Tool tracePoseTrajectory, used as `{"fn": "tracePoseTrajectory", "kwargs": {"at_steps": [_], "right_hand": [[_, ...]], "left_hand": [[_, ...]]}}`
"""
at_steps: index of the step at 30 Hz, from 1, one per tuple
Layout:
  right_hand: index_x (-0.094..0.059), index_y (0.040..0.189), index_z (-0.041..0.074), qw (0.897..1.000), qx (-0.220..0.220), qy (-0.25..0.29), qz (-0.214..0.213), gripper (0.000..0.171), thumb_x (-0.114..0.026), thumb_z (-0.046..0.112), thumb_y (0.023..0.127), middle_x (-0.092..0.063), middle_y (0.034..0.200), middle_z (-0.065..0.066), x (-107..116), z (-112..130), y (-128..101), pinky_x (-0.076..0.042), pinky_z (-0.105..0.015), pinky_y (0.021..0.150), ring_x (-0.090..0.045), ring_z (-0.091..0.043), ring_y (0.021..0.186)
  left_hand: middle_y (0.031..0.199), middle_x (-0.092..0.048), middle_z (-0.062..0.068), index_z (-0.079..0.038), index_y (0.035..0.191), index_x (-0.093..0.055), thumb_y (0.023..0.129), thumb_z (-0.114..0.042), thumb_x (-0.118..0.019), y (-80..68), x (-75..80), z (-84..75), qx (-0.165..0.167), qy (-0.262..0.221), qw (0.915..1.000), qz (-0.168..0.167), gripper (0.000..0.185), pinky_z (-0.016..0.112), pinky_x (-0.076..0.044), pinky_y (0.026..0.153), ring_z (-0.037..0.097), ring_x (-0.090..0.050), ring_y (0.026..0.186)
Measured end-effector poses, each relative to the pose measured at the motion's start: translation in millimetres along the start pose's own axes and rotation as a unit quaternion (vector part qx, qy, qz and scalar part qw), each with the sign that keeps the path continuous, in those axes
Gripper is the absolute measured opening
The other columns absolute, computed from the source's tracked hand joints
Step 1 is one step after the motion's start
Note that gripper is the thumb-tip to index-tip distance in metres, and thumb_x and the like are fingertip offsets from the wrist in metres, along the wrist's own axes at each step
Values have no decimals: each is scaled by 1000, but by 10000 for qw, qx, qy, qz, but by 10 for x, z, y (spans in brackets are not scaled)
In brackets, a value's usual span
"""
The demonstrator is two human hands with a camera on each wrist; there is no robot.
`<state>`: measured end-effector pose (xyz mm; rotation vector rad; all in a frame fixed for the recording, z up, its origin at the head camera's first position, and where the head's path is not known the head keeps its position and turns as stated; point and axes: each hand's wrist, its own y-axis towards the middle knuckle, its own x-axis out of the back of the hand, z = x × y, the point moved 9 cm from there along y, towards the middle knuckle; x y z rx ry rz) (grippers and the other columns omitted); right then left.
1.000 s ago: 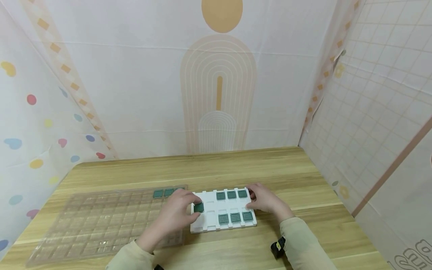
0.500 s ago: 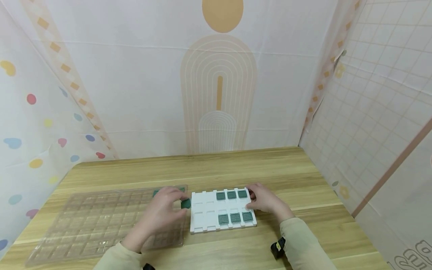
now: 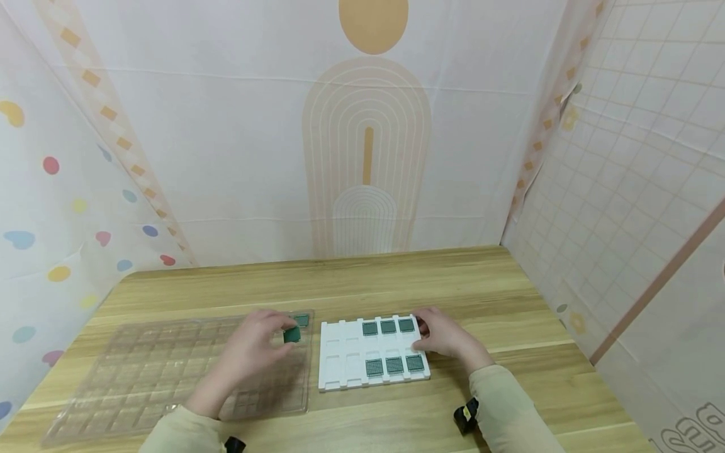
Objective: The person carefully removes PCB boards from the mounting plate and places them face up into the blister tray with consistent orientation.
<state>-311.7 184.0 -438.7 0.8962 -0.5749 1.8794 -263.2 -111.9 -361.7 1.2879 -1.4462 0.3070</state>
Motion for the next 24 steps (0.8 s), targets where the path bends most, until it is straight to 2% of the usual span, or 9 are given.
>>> {"fn": "tracePoseTrajectory", "kwargs": {"at_steps": [14,24], "right_hand": [[-47,136,-14,10000,-26,-51,17,67,-80,7,82,-56,115,-17,-5,-9,1,-52,-37,81,-58,-24,97],[-48,135,-14,10000,-72,-36,-11,67,-81,8,81,-55,114,-15,-7,-23,9,-52,-36,81,-57,-23,96]], "left_hand": [[97,-70,11,-2,96,-74,72,-5,-83,-52,115,317,249,309,9992,104,26,47,-52,85,33,-62,95],[95,-69,10,-2,99,-75,74,-7,-84,-32,156,486,380,452,9976,348,27,45,-53,79,30,-61,92]]}}
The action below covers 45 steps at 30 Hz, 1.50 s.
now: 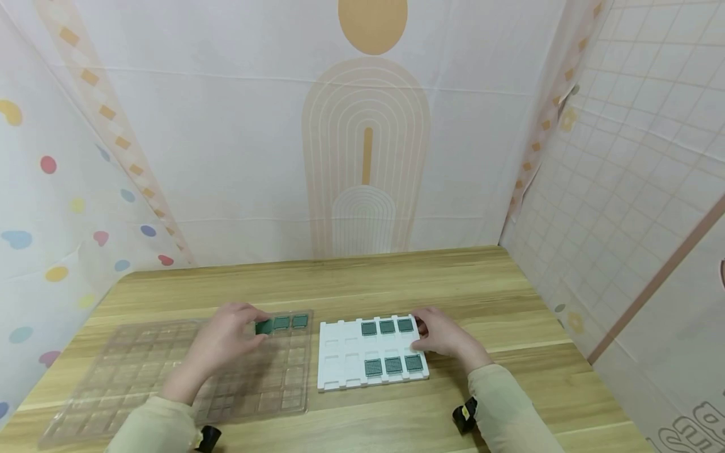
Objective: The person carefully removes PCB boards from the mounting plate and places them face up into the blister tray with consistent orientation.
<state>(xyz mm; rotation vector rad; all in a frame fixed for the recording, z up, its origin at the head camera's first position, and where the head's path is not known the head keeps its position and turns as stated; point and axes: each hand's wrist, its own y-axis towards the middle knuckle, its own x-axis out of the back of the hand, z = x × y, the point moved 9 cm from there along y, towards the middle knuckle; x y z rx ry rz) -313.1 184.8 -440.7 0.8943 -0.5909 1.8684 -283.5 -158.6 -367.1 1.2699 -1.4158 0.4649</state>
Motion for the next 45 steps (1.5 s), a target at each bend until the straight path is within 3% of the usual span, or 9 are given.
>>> {"fn": "tracePoseTrajectory", "kwargs": {"at_steps": [19,30,36,45], "right_hand": [[-47,135,-14,10000,-30,9,-5,68,-81,8,81,-55,114,-16,2,-1,-4,-52,-36,81,-58,-24,96],[-47,135,-14,10000,14,-33,-7,67,-81,9,82,-55,116,-17,-8,2,-2,-53,-36,81,-58,-24,97],[-48,135,-14,10000,-34,-17,-16,67,-81,8,82,-55,116,-16,-5,-5,3,-52,-36,81,-58,-23,96],[-47,136,-14,10000,-68,-62,-28,67,-80,6,81,-55,116,-16,-4,-26,8,-52,-35,81,-58,-24,97]], "left_hand": [[95,-68,7,-4,95,-75,74,-10,-85,37,-82,209,-199,415,9971,599,24,47,-52,83,30,-61,92],[97,-68,6,-7,93,-76,74,-7,-85,34,-232,331,-44,429,9948,918,21,47,-51,85,28,-59,93],[97,-68,7,-6,93,-75,74,-9,-85,36,-300,353,-127,503,9930,1061,22,49,-51,86,28,-59,92],[97,-68,8,-6,92,-75,74,-9,-85,42,-372,401,-212,565,9918,1130,21,57,-38,105,32,-61,95]]}}
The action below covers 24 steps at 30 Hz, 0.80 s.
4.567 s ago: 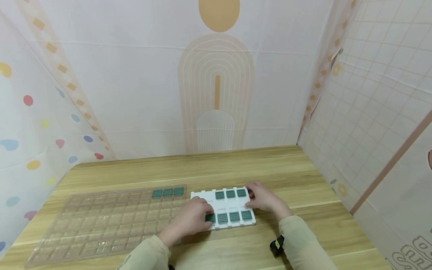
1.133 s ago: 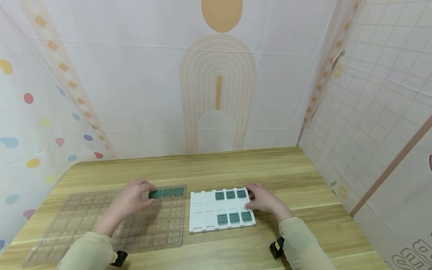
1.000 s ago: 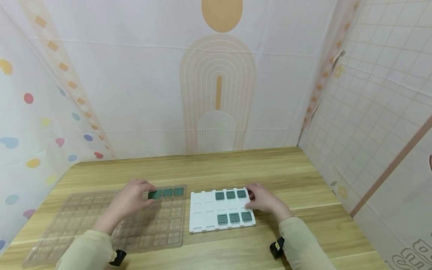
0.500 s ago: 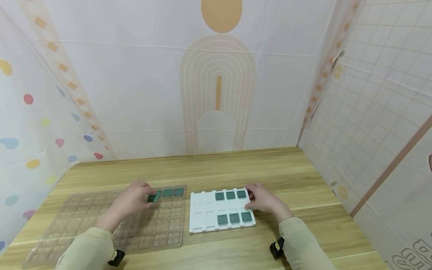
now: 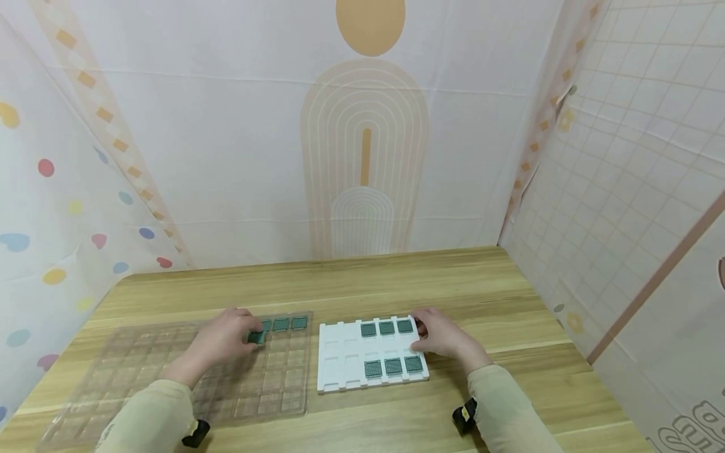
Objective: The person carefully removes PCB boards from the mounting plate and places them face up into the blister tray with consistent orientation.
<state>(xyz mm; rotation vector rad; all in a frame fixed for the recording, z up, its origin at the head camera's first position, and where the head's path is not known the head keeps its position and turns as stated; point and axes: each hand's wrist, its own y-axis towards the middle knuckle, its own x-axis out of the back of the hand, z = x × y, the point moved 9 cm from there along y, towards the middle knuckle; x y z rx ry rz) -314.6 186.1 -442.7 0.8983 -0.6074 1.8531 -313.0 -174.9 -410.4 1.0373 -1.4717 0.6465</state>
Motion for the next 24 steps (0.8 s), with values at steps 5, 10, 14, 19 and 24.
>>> {"fn": "tracePoseTrajectory", "kwargs": {"at_steps": [5,10,14,19,24], "right_hand": [[-47,136,-14,10000,4,6,3,66,-80,6,82,-55,117,-16,3,4,0,-52,-36,81,-58,-23,98],[-47,137,-13,10000,31,37,25,67,-80,8,83,-55,118,-17,-5,23,-6,-52,-36,82,-57,-23,98],[-47,136,-13,10000,59,16,26,66,-80,9,83,-55,117,-17,0,32,-13,-52,-36,81,-57,-23,97],[-47,136,-13,10000,61,30,32,67,-81,8,82,-55,117,-17,1,27,-13,-52,-37,81,-58,-24,97],[-47,136,-12,10000,50,52,35,67,-81,8,82,-54,117,-17,-2,15,-12,-52,-36,81,-57,-23,97]], "left_hand": [[96,-68,7,-7,92,-75,74,-9,-85,3,-21,1,-1,-18,10000,47,21,54,-41,102,31,-62,96],[95,-68,5,-8,93,-75,74,-10,-85,2,-36,-9,-24,72,9999,107,21,47,-52,83,28,-60,93],[97,-68,6,-8,94,-75,75,-10,-85,-3,-51,-18,-21,98,9998,175,22,46,-52,82,29,-60,94],[100,-68,7,-8,96,-76,75,-10,-85,-5,-69,-16,38,120,9996,252,23,47,-52,83,29,-59,96],[100,-68,7,-8,96,-76,75,-10,-85,2,-73,-22,36,128,9995,285,23,47,-52,83,29,-59,96]]}}
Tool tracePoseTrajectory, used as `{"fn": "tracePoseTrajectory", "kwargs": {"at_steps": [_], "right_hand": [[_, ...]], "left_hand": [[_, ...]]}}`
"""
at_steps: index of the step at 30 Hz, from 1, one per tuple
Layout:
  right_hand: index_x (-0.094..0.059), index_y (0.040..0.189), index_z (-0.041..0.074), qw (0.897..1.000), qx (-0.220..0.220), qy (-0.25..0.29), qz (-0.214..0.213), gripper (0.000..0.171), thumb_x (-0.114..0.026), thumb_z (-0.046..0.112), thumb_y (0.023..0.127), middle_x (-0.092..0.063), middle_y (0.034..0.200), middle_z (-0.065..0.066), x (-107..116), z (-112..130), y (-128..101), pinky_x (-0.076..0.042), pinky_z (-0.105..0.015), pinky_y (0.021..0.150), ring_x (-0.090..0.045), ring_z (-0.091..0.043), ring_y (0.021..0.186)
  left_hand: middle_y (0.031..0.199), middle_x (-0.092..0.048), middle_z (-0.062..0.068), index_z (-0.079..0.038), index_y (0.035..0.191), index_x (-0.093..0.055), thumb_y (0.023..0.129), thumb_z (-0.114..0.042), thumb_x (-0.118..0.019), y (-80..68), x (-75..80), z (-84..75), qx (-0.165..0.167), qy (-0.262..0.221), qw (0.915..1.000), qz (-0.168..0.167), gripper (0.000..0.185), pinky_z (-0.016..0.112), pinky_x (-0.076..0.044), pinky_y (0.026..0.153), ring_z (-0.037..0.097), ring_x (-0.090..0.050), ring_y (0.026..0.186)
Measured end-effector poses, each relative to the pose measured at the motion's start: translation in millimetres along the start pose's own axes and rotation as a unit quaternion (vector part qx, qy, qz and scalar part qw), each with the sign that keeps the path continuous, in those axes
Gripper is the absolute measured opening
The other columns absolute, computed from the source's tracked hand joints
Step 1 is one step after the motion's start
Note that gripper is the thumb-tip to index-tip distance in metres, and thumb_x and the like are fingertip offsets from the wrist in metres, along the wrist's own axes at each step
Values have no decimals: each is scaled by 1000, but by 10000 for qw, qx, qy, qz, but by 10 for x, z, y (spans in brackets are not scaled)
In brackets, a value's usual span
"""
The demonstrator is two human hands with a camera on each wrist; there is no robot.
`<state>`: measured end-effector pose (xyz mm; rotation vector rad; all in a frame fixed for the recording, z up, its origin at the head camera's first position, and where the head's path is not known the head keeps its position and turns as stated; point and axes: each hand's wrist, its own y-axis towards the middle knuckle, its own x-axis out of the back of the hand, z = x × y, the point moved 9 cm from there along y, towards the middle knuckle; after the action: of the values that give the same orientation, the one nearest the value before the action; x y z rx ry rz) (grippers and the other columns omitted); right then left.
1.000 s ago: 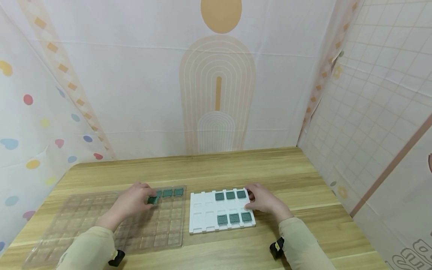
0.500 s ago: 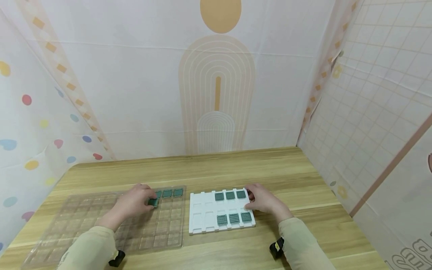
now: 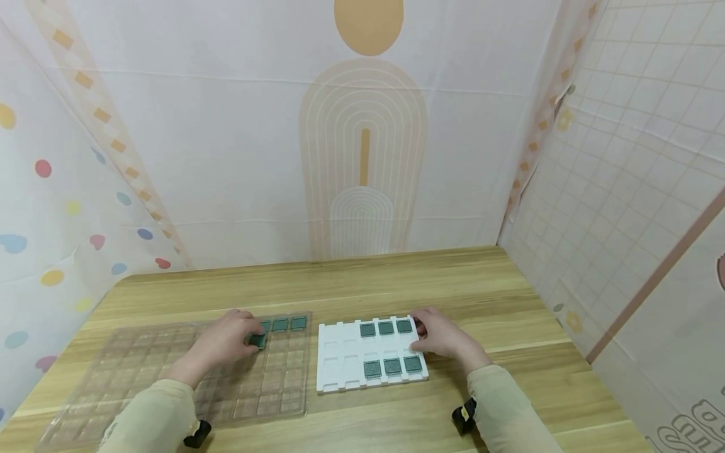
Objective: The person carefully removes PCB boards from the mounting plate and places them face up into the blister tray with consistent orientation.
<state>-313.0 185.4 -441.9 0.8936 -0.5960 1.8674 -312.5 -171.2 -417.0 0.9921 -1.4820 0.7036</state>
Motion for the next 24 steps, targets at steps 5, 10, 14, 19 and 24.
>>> {"fn": "tracePoseTrajectory", "kwargs": {"at_steps": [5,10,14,19,24], "right_hand": [[-47,136,-13,10000,12,-15,0,67,-81,9,82,-54,116,-16,1,-1,2,-51,-36,80,-57,-23,97],[-47,136,-14,10000,42,-13,9,67,-80,8,82,-54,116,-17,2,-1,1,-52,-34,80,-57,-23,97],[-47,136,-14,10000,53,-22,-1,67,-80,8,82,-54,116,-17,6,0,2,-52,-35,80,-57,-23,97],[-47,135,-14,10000,60,-43,-2,66,-80,8,82,-55,115,-17,11,6,4,-52,-35,80,-57,-23,96],[-48,135,-14,10000,55,-33,-1,66,-80,8,82,-55,115,-17,14,15,6,-52,-35,80,-57,-23,96]], "left_hand": [[100,-68,7,-8,96,-76,75,-11,-85,-2,-6,0,11,-35,10000,44,22,48,-51,85,30,-60,97],[97,-69,5,-10,95,-75,76,-13,-85,-5,-1,10,-59,-31,10000,-21,22,48,-51,84,29,-61,95],[93,-68,3,-10,94,-75,76,-12,-84,-14,45,-5,-101,-59,9998,-135,20,46,-54,77,25,-63,88],[93,-69,4,-8,98,-74,78,-12,-82,-45,94,-14,-48,-225,9996,-152,22,42,-55,72,22,-66,83],[95,-69,5,-8,101,-73,82,-11,-80,-82,131,-5,84,-461,9988,-123,21,42,-56,72,21,-66,83]]}}
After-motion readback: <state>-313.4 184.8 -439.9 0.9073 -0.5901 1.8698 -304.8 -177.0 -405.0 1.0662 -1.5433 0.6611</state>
